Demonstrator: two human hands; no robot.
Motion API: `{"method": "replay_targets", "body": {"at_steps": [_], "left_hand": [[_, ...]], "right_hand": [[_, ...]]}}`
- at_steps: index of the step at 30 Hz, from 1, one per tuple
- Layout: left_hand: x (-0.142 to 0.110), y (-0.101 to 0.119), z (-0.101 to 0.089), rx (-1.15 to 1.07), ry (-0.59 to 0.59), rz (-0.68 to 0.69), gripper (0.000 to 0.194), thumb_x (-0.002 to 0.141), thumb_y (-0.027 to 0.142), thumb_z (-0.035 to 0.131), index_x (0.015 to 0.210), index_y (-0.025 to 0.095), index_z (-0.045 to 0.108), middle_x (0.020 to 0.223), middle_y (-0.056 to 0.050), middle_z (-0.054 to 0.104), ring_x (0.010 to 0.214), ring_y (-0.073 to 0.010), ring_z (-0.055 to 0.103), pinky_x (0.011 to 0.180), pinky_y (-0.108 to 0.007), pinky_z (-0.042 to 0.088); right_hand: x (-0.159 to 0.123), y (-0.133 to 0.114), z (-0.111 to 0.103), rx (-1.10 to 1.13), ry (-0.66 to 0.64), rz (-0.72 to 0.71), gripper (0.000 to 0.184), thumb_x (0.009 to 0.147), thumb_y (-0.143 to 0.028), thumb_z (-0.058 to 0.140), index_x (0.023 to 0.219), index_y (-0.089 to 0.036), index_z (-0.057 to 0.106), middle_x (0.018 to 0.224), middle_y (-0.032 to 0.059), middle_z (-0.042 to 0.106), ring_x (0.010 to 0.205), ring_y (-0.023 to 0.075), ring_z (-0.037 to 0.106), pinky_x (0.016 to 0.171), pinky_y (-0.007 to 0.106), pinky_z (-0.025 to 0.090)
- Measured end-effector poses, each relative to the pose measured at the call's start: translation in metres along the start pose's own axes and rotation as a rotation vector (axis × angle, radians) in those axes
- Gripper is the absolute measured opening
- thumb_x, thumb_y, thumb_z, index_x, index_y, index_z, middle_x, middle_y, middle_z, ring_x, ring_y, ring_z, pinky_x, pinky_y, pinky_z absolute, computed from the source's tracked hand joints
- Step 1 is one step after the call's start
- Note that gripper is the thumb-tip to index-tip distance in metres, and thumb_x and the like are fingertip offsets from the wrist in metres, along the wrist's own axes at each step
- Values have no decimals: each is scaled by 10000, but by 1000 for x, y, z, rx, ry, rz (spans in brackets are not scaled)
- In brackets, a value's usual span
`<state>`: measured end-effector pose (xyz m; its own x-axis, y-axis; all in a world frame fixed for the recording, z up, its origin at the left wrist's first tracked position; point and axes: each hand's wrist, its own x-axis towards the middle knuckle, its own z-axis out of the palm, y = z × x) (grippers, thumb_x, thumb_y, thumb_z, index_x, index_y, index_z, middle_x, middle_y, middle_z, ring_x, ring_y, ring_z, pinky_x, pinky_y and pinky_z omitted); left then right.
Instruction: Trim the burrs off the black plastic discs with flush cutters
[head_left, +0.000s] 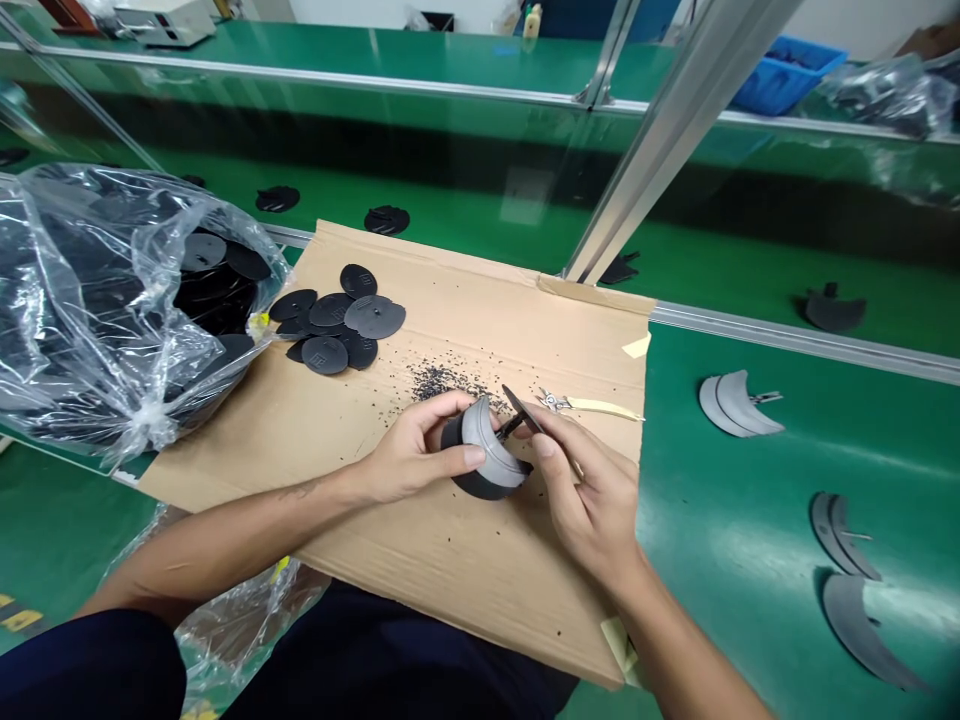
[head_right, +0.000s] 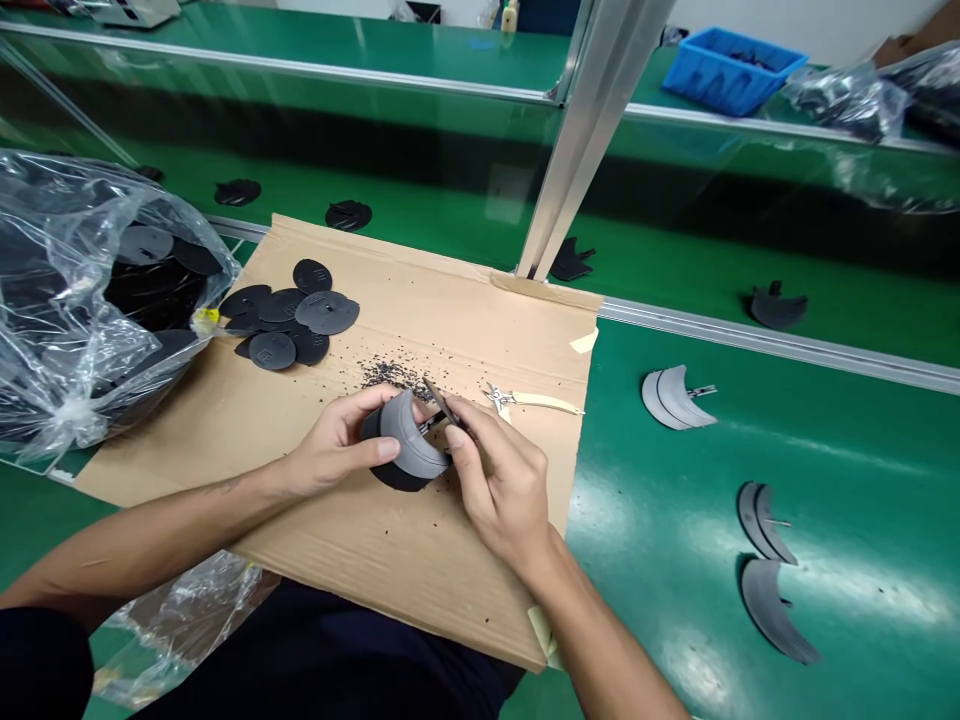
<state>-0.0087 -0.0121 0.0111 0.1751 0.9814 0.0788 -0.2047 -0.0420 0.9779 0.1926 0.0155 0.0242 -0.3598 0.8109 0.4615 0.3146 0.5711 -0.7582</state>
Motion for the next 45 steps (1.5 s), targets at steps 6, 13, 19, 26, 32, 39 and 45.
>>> {"method": "replay_targets", "body": {"at_steps": [6,13,19,26,32,39,45], "left_hand": [[-1,1,-1,-56,-20,-64,300,797,321,793,1037,173,692,961,-33,695,862,-138,650,788,-221,534],[-3,-1,-2,-54,-26,-111,304,804,338,786,1052,181,708,927,-25,697,821,-129,640,738,-203,530],[-3,-1,-1,-42,-15,-118,321,805,331,786,1073,166,721,949,-46,725,832,-142,668,764,-223,557],[-2,-1,-1,-1,-13,-82,325,793,326,795,1062,158,724,957,-67,746,832,-159,691,756,-242,574],[-2,0,-1,52,-13,-61,338,801,340,790,1069,149,716,968,-77,754,840,-180,709,771,-275,588],[-2,2,-1,106,-14,12,326,816,312,779,1092,159,700,1013,-75,750,897,-181,712,790,-261,591],[-3,-1,2,326,50,217,241,861,208,708,1098,165,693,1055,-89,741,980,-189,698,876,-306,581]], "right_hand": [[1,-2,0,83,9,76,280,996,-177,506,1162,-225,725,964,37,778,815,157,734,738,294,595],[5,1,-1,141,-10,37,264,991,-176,507,1041,-238,759,920,17,780,750,141,720,694,272,572],[7,1,-2,163,-29,70,275,999,-193,495,930,-222,759,866,17,777,719,138,717,662,266,573],[6,-4,-3,131,-2,115,287,996,-226,505,829,-210,738,764,9,752,688,145,709,664,273,585],[4,-3,-3,126,2,114,276,998,-227,503,894,-213,758,792,16,756,718,147,718,684,285,599],[1,-1,-1,127,18,111,271,992,-222,516,1159,-230,729,1030,53,772,908,186,738,814,357,614],[5,3,-5,182,-73,73,284,941,-274,610,1218,-257,671,1214,78,718,1127,237,682,941,439,588]]}}
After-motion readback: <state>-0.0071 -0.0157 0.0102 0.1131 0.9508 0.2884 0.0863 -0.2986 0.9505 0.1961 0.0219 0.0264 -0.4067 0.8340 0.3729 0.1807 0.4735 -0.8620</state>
